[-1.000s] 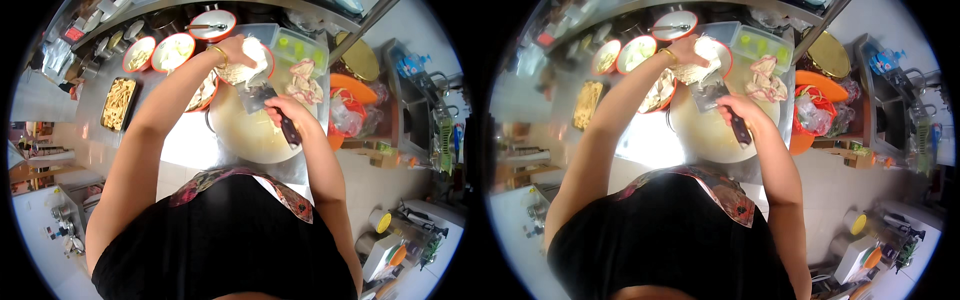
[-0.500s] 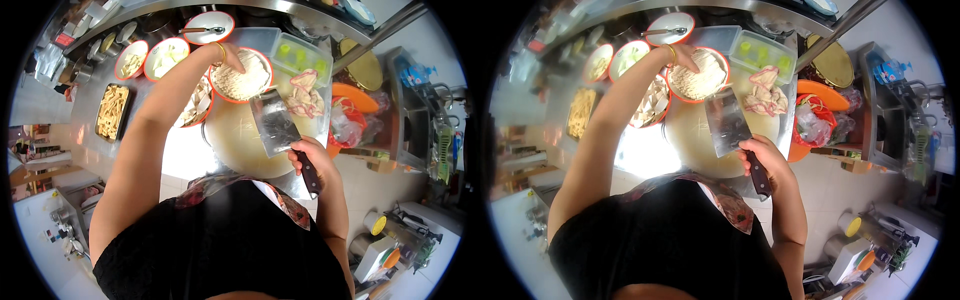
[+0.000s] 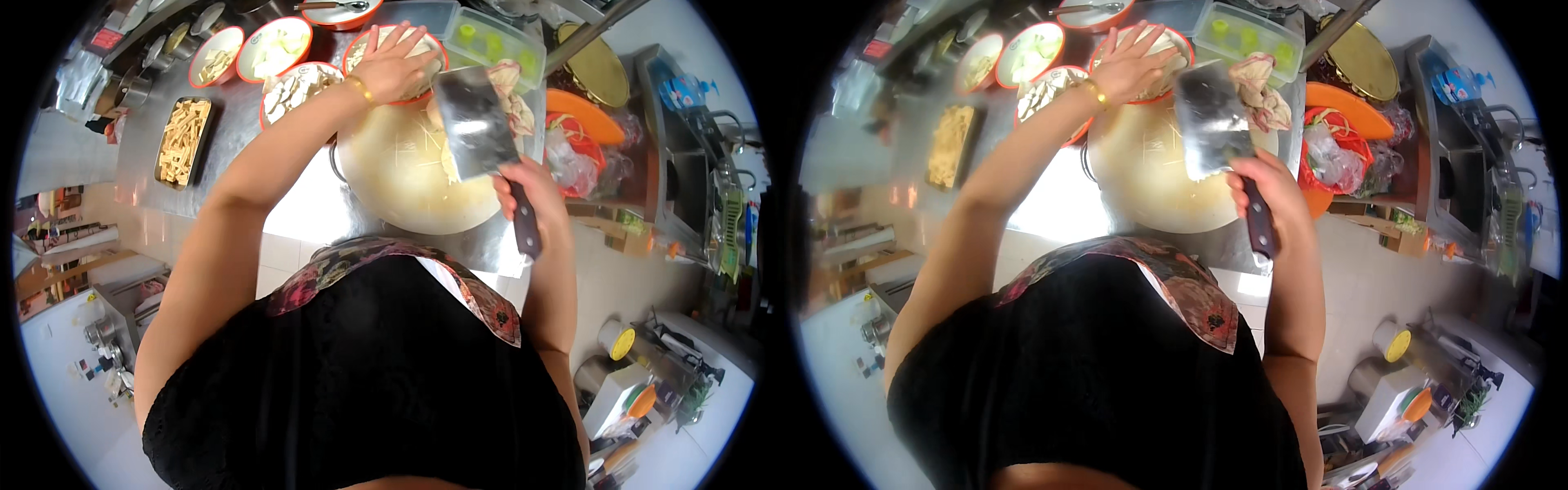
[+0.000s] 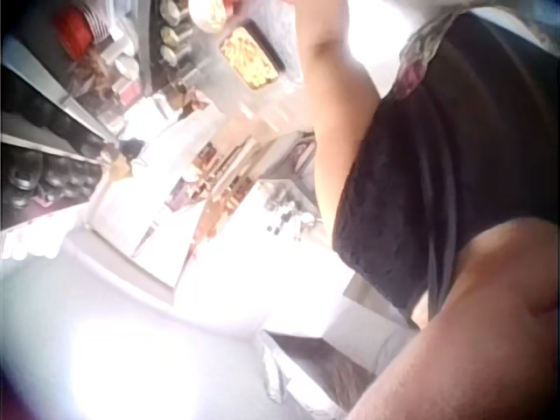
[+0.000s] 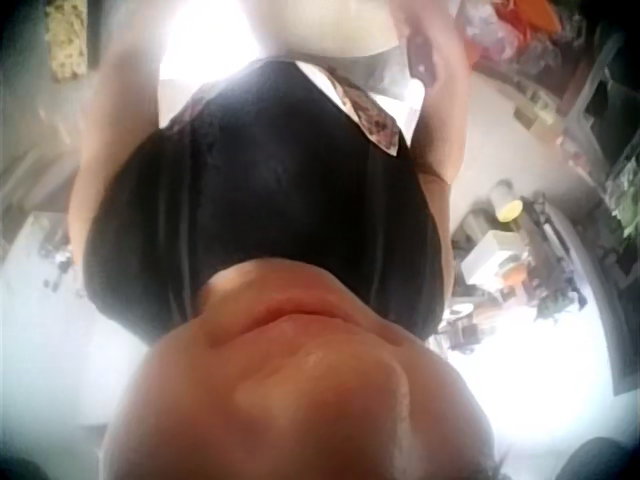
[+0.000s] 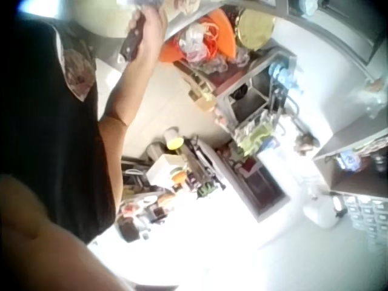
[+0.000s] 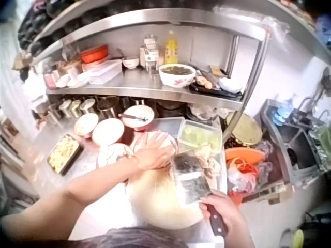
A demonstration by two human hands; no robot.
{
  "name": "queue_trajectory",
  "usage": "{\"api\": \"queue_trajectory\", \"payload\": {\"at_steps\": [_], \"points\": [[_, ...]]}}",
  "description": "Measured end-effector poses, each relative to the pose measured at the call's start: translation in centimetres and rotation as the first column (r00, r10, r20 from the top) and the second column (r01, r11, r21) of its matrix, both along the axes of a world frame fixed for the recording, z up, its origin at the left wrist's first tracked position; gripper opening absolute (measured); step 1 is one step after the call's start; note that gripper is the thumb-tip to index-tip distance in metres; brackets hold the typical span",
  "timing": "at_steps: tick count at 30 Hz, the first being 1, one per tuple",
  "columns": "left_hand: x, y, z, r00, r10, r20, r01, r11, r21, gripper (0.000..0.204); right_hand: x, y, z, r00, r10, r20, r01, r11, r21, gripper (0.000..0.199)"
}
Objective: The person chops vegetables with a cleaver on a cutting board, rinses a cloth at a sink, and then places noodles, sliced cabbage, and sauce into a black bowl.
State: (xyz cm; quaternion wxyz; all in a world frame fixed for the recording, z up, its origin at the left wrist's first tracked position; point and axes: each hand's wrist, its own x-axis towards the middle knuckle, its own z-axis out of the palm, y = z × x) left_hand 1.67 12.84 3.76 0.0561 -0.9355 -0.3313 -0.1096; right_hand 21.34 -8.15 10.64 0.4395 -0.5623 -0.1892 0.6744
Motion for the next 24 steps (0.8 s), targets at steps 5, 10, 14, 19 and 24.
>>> {"api": "queue_trajectory", "payload": {"at_steps": [5,10,14,19,24], "points": [[-5.0,-6.3,-6.1,0.868,-0.165,0.469,0.418,0.753,-0.508,0.035,3.6,-10.0,-8.8,0.952,-0.114,0.283,0.118,0.993,0.002,0.01],[-3.8,-7.9,-12.3,0.877,0.315,0.362,-0.113,0.869,-0.482,0.053,0.1,-13.8,-13.3,0.916,-0.264,0.301,0.308,0.945,-0.11,0.01],[0.2,-8.6,-12.5,0.952,0.181,0.245,-0.1,0.946,-0.309,0.058,-0.5,-12.6,-15.0,0.921,-0.222,0.321,0.256,0.964,-0.068,0.011],[-0.4,-10.7,-11.2,0.921,-0.001,0.39,0.204,0.853,-0.481,0.052,-0.9,-10.2,-14.9,0.926,-0.205,0.317,0.238,0.969,-0.066,0.008],[3.9,-5.5,-9.9,0.895,-0.212,0.393,0.315,0.923,-0.22,0.044,-0.2,-9.4,-15.1,0.929,-0.143,0.342,0.18,0.98,-0.08,0.01]]}}
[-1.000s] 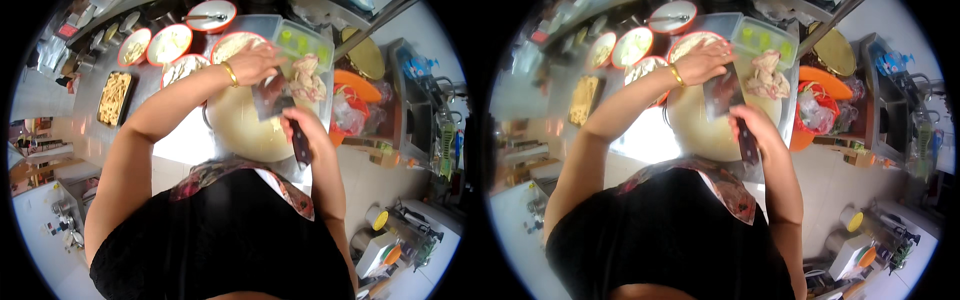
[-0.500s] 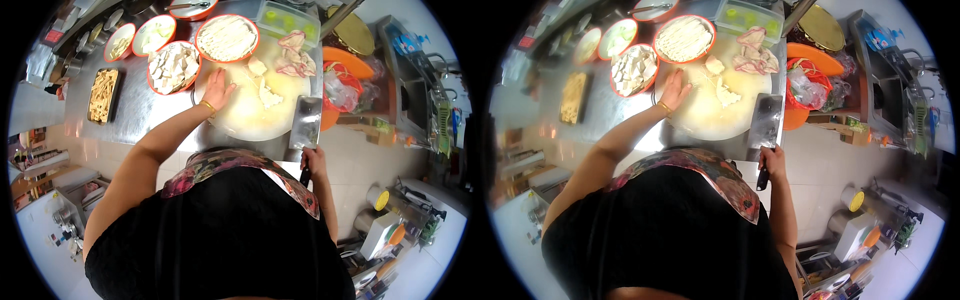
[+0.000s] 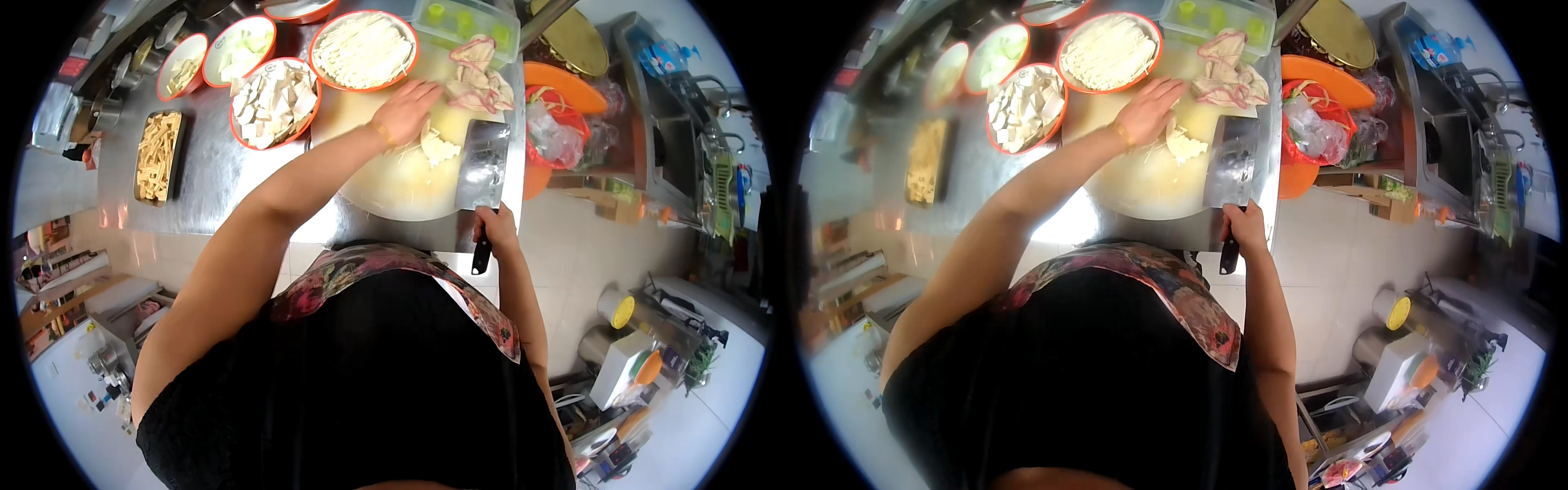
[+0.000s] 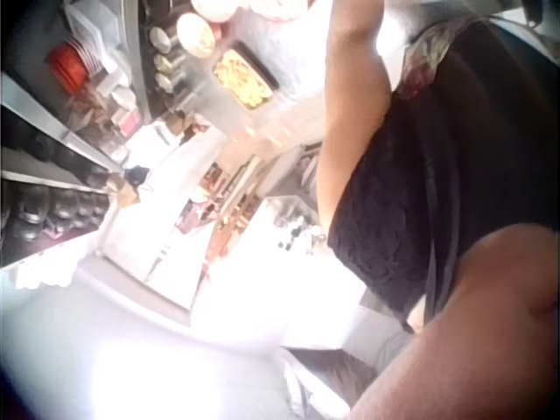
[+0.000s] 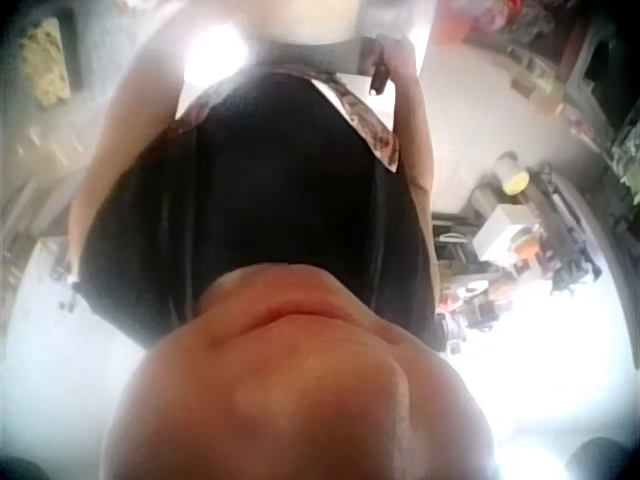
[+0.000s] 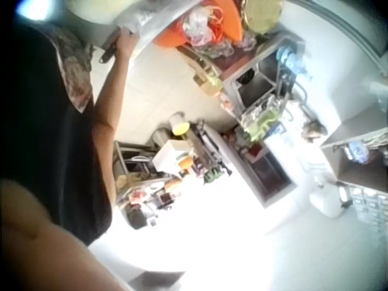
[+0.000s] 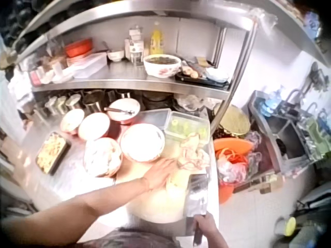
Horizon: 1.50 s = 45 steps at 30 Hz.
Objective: The person chops vegetables with a cleaver on a cutting board, rinses a cloth at a sink, and then places noodles, sliced cabbage, and sauce into a black bowl.
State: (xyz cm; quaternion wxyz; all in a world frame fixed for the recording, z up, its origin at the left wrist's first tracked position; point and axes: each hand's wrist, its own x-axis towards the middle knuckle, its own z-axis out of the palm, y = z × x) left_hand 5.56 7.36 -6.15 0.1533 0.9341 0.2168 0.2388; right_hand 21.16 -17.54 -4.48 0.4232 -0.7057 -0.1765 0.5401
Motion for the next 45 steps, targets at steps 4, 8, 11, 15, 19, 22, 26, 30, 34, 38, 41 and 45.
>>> {"api": "queue_trajectory", "payload": {"at_steps": [4,8,11,15,19,22,26,30,34,38,41,45], "points": [[1.6,0.9,2.1,0.84,-0.081,-0.537,-0.021,0.983,-0.182,0.042,0.4,0.5,0.4,0.99,0.055,0.126,-0.046,0.996,-0.075,0.011],[-4.1,-1.4,1.6,0.892,-0.256,-0.373,0.186,0.959,-0.213,0.05,0.3,0.9,1.2,0.991,0.028,0.13,-0.015,0.995,-0.095,0.019],[-8.8,-4.9,1.9,0.942,-0.237,-0.239,0.234,0.971,-0.043,0.064,0.4,1.0,0.7,0.994,0.002,0.108,0.011,0.993,-0.119,0.019],[-12.5,-8.9,0.7,0.888,-0.324,-0.327,0.279,0.944,-0.178,0.061,-0.5,1.6,0.8,0.998,0.021,0.056,-0.016,0.995,-0.098,0.019],[-13.0,-8.5,-0.7,0.908,-0.36,-0.214,0.33,0.93,-0.161,0.041,-2.6,2.9,0.7,0.998,0.023,0.064,-0.018,0.997,-0.081,0.018],[-13.2,-6.9,-1.4,0.914,-0.406,-0.031,0.39,0.895,-0.216,0.026,-4.1,3.6,0.5,0.995,0.084,0.049,-0.079,0.992,-0.102,0.015],[-13.5,-5.8,-1.9,0.93,-0.366,0.04,0.368,0.918,-0.149,0.016,-4.2,3.4,0.9,0.992,0.083,0.093,-0.076,0.995,-0.072,0.015],[-11.6,-4.7,-2.2,0.973,-0.087,0.216,0.116,0.986,-0.123,0.011,-3.4,1.8,0.8,0.978,-0.104,0.18,0.122,0.988,-0.093,0.019],[-9.4,-3.4,-3.7,0.867,0.383,0.32,-0.213,0.864,-0.456,0.013,-4.5,2.3,0.5,0.989,-0.085,0.118,0.095,0.992,-0.077,0.022],[-8.3,-5.6,-2.9,0.849,0.414,0.329,-0.23,0.849,-0.476,0.047,-6.8,3.8,0.4,0.997,0.053,0.053,-0.046,0.992,-0.116,0.015],[-7.7,-6.9,-1.2,0.856,0.43,0.288,-0.292,0.861,-0.417,0.061,-8.7,5.2,-0.4,0.978,0.205,0.031,-0.202,0.975,-0.095,0.016],[-6.6,-7.4,-1.5,0.785,0.568,0.248,-0.441,0.793,-0.42,0.067,-11.9,8.2,-0.2,0.935,0.355,-0.02,-0.355,0.935,-0.019,0.018]]}}
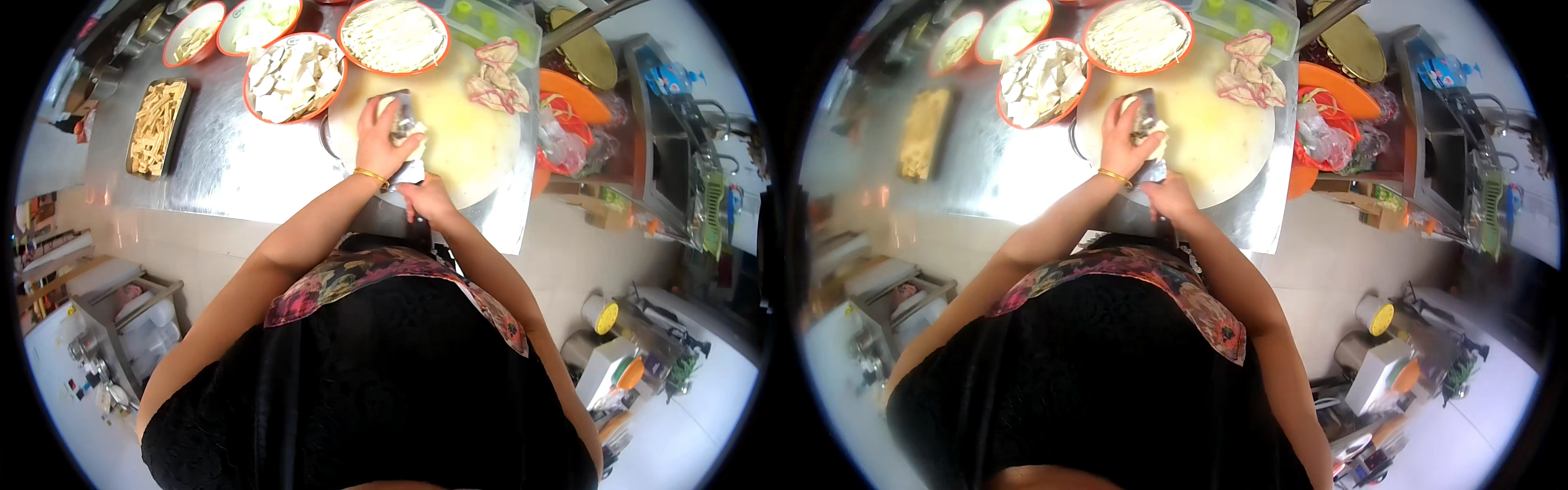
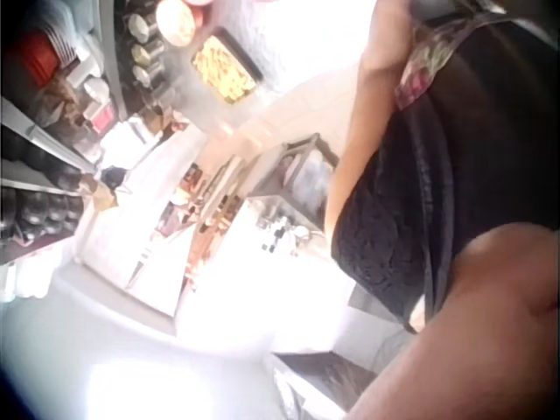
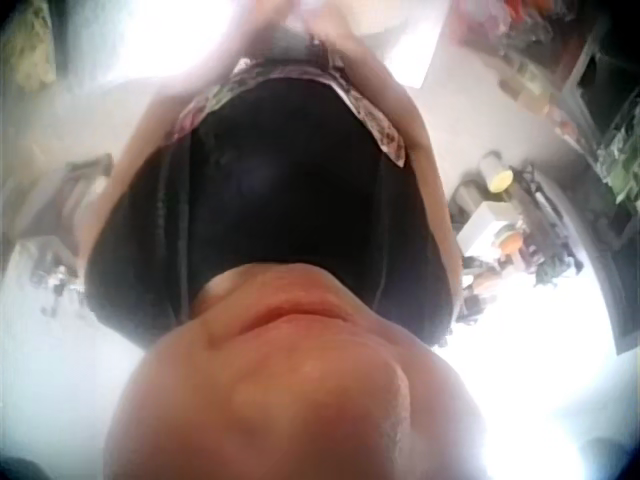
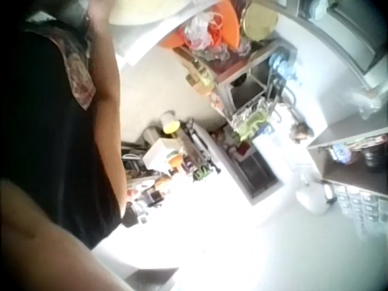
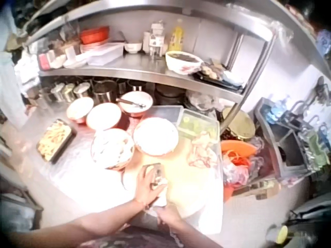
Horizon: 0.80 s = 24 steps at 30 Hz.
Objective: The person chops vegetables with a cleaver on a cutting board, rinses a cloth at a sink, and then places noodles, sliced cabbage, and sauce into a black bowl.
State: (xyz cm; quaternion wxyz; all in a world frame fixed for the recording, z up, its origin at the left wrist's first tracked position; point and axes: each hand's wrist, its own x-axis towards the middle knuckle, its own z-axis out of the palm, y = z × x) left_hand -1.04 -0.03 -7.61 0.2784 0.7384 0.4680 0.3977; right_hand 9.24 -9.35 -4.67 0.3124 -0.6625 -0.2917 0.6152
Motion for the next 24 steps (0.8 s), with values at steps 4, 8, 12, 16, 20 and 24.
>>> {"api": "queue_trajectory", "payload": {"at_steps": [4,8,12,16,20,24], "points": [[2.0,-1.0,0.0,0.985,0.172,0.026,-0.172,0.985,0.021,0.058,3.5,0.5,-0.4,0.977,0.086,-0.193,-0.084,0.996,0.019,0.027],[11.3,-2.9,2.9,0.989,0.145,-0.039,-0.141,0.986,0.093,0.057,13.1,-1.5,0.3,0.968,0.118,-0.219,-0.111,0.993,0.048,0.024],[24.0,-4.7,4.3,0.998,0.019,0.063,-0.027,0.99,0.138,0.055,24.9,-4.9,3.4,0.991,-0.015,-0.132,0.027,0.996,0.087,0.016],[36.4,-4.2,3.9,0.937,-0.13,0.325,0.1,0.989,0.107,0.053,35.7,-5.4,7.5,0.991,-0.02,0.136,-0.003,0.986,0.165,0.019],[43.2,-2.1,-2.0,0.959,-0.001,0.283,0.062,0.976,-0.207,0.053,43.3,-2.5,0.4,0.468,0.089,0.879,-0.355,0.93,0.095,0.03],[43.1,-1.8,-4.5,0.981,-0.033,0.193,0.061,0.988,-0.143,0.046,46.0,-2.3,-1.0,0.489,0.023,0.872,-0.188,0.979,0.079,0.023]]}}
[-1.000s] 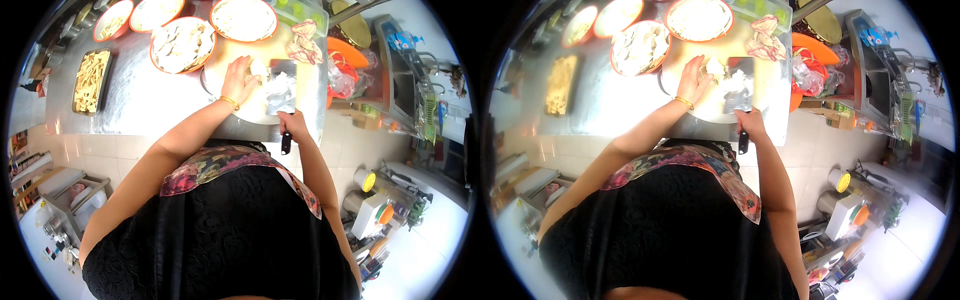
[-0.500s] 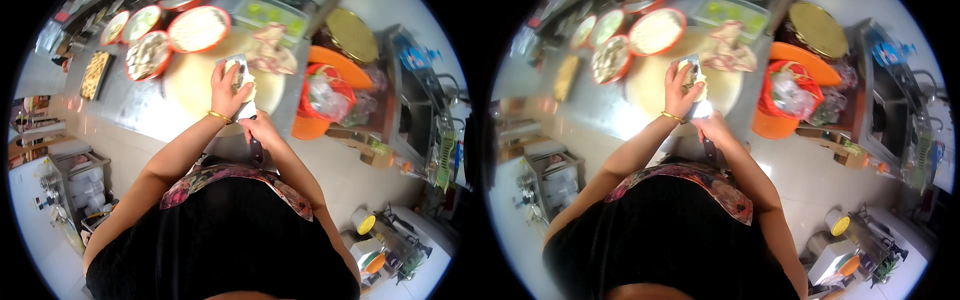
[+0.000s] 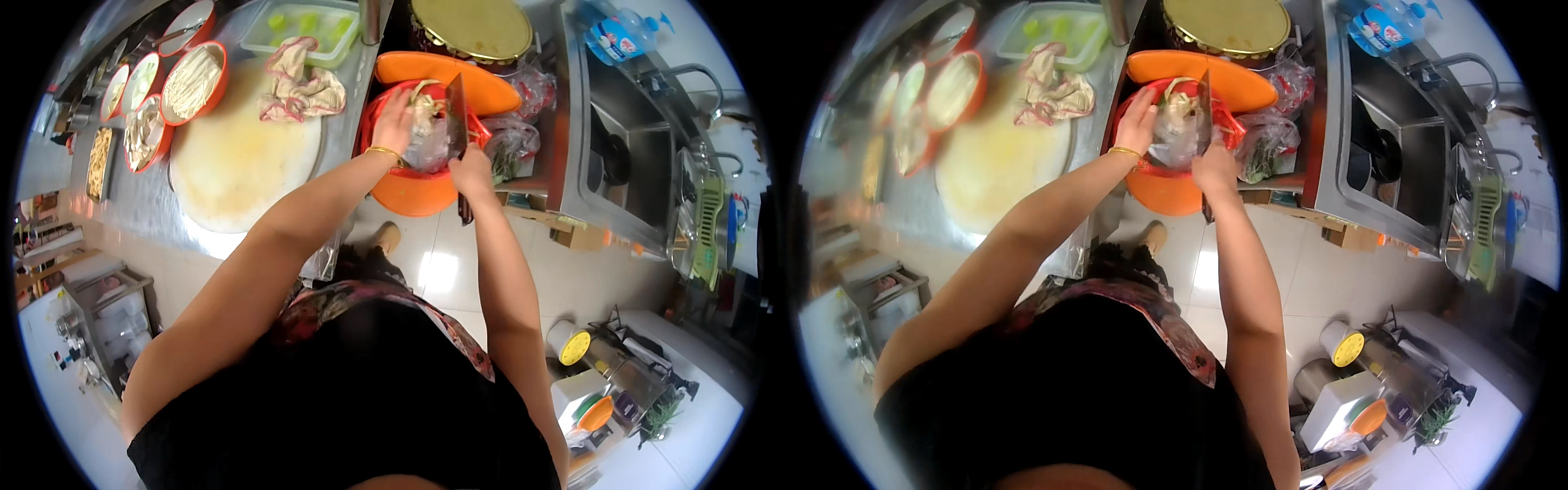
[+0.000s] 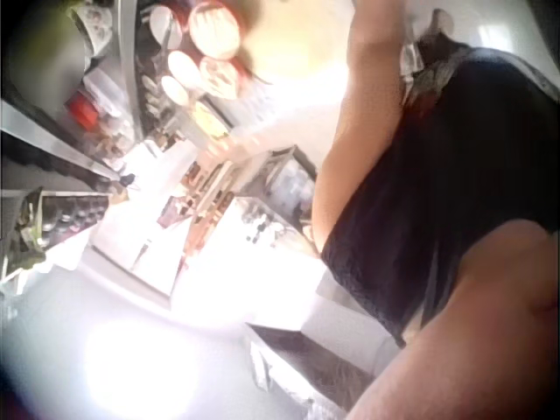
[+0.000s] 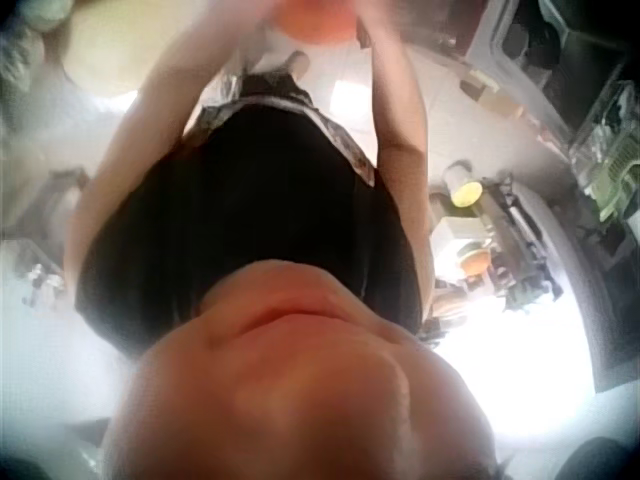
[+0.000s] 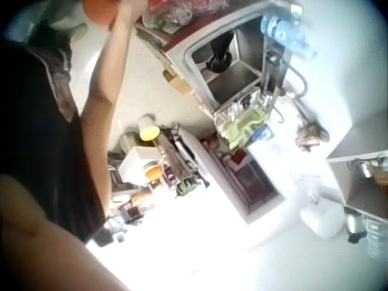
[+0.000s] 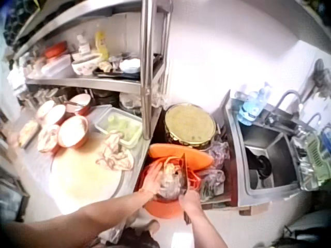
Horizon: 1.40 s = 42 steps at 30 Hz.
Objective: The person chops vegetables with a cleaver on a cutting board, rinses a cloth at a sink, and then places noodles, sliced cabbage, and sauce into a black bowl.
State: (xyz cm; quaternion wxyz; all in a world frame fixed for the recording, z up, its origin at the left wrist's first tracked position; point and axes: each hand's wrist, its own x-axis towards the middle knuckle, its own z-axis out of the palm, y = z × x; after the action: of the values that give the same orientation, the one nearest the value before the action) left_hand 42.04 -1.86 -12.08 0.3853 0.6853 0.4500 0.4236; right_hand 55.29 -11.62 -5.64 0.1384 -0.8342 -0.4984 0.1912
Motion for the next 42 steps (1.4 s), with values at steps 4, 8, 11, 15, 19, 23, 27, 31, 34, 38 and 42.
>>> {"api": "queue_trajectory", "payload": {"at_steps": [4,8,11,15,19,23,27,31,34,38,42], "points": [[3.1,-3.9,2.4,0.837,-0.547,0.003,0.546,0.837,0.025,0.054,2.7,-0.3,0.7,0.503,-0.241,-0.83,0.16,0.97,-0.185,0.007],[3.7,-4.8,3.9,0.722,-0.678,-0.139,0.69,0.72,0.07,0.065,3.7,-1.7,2.0,0.29,-0.242,-0.926,0.201,0.961,-0.188,0.009],[4.3,-4.1,4.5,0.636,-0.616,-0.465,0.745,0.647,0.162,0.071,4.6,-3.7,3.4,0.299,-0.209,-0.931,0.174,0.971,-0.162,0.01],[3.4,-0.8,1.8,0.783,-0.457,-0.422,0.531,0.845,0.069,0.07,5.6,-7.0,6.6,0.405,-0.213,-0.889,0.107,0.977,-0.186,0.01],[2.3,0.3,8.8,0.163,-0.516,-0.841,0.565,0.747,-0.349,0.06,7.6,-12.4,6.4,0.531,-0.282,-0.799,0.243,0.954,-0.175,0.014],[-3.5,1.3,5.8,0.749,-0.308,-0.587,0.485,0.858,0.168,0.05,7.4,-15.0,6.6,0.53,-0.321,-0.785,0.327,0.931,-0.16,0.014],[-10.7,4.1,9.0,0.657,0.601,-0.456,-0.286,0.757,0.587,0.044,7.0,-16.8,6.5,0.545,-0.307,-0.78,0.332,0.933,-0.135,0.011],[-14.9,6.6,5.8,0.538,0.533,-0.653,-0.358,0.846,0.395,0.041,4.8,-15.3,6.3,0.528,-0.273,-0.804,0.303,0.945,-0.122,0.009],[-16.1,7.1,5.8,0.735,0.206,-0.646,-0.128,0.978,0.166,0.033,2.9,-14.7,6.7,0.508,-0.268,-0.819,0.283,0.95,-0.135,0.01],[-23.4,7.4,9.4,0.714,0.285,-0.64,-0.038,0.928,0.371,0.03,0.2,-14.9,7.5,0.561,-0.251,-0.789,0.303,0.949,-0.086,0.012],[-29.2,7.2,3.0,0.735,0.35,-0.581,0.092,0.797,0.597,0.04,-2.5,-14.8,8.1,0.565,-0.226,-0.794,0.259,0.962,-0.089,0.013]]}}
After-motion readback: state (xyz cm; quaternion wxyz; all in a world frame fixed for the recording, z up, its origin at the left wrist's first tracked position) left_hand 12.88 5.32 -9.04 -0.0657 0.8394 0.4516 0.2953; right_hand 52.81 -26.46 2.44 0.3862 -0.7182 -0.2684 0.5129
